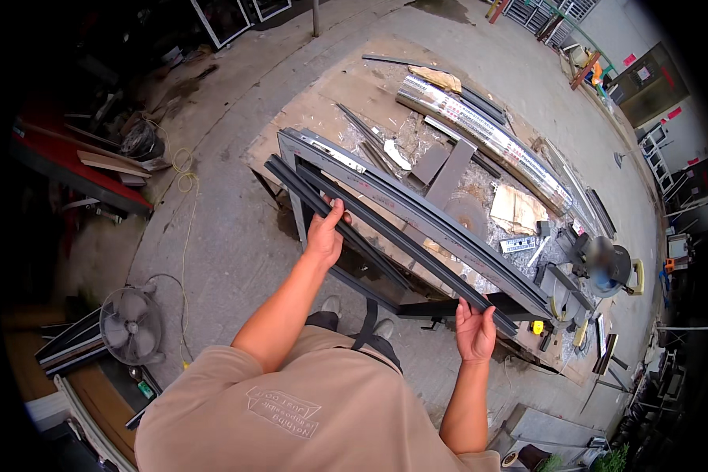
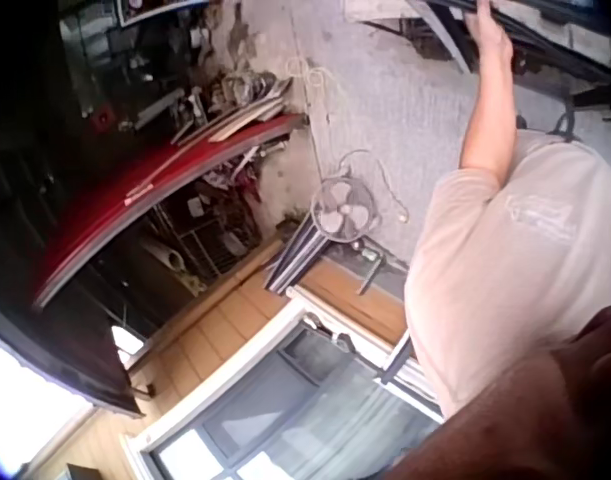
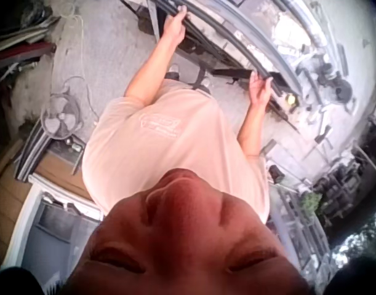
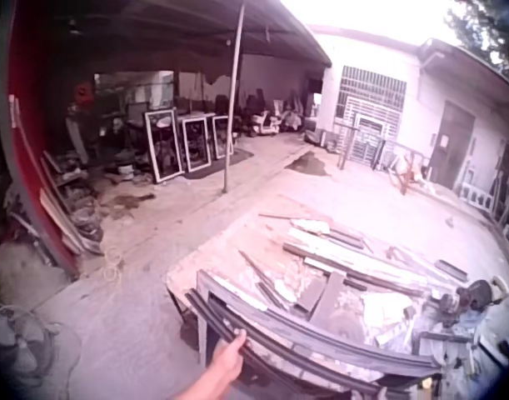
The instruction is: The person measures a metal frame component using a tape measure, then uses a miter saw to cut a section of the frame, and subsequently aligns the cut piece with another part of the frame.
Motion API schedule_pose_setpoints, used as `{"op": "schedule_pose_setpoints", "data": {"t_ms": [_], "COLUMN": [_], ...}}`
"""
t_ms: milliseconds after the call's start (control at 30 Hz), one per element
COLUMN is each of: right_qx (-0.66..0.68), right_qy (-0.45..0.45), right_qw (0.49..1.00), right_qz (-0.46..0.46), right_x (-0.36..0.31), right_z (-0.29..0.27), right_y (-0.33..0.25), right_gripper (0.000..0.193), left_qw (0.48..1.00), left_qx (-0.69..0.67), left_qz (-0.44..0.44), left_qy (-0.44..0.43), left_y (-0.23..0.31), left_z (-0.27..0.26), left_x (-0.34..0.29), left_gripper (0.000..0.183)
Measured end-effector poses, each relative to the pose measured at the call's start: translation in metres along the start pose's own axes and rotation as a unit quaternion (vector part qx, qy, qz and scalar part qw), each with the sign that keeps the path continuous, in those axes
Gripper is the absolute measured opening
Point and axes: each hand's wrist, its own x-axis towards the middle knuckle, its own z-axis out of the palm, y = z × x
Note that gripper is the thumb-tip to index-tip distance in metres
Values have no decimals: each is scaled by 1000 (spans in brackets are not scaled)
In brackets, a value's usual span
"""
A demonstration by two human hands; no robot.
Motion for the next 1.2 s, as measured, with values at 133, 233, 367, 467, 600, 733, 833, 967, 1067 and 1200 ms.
{"op": "schedule_pose_setpoints", "data": {"t_ms": [133,233,367,467,600,733,833,967,1067,1200], "right_qx": [31,27,-17,-20,-10,1,-15,-50,-59,-73], "right_qy": [22,20,36,27,24,62,55,20,-1,-17], "right_qw": [999,999,999,999,999,998,998,998,998,997], "right_qz": [-10,-15,-10,-15,-34,-18,17,-11,-7,-3], "right_x": [10,19,26,28,22,33,52,52,48,46], "right_z": [-11,-12,-4,-1,1,-38,-20,2,-5,-8], "right_y": [6,9,6,6,4,2,10,-6,-11,-7], "right_gripper": [40,46,52,52,48,29,29,37,37,37], "left_qw": [1000,999,999,998,997,998,999,999,996,995], "left_qx": [3,-15,-18,-46,-61,-68,-38,-29,-33,-56], "left_qz": [7,35,32,23,12,-16,-13,-21,-44,-53], "left_qy": [-30,-22,-18,-18,-41,-10,-13,-32,-71,-70], "left_y": [7,12,19,19,20,-2,16,24,22,22], "left_z": [23,26,28,20,24,0,-5,20,16,12], "left_x": [13,19,16,16,21,46,36,28,37,37], "left_gripper": [25,21,18,17,18,18,16,24,22,19]}}
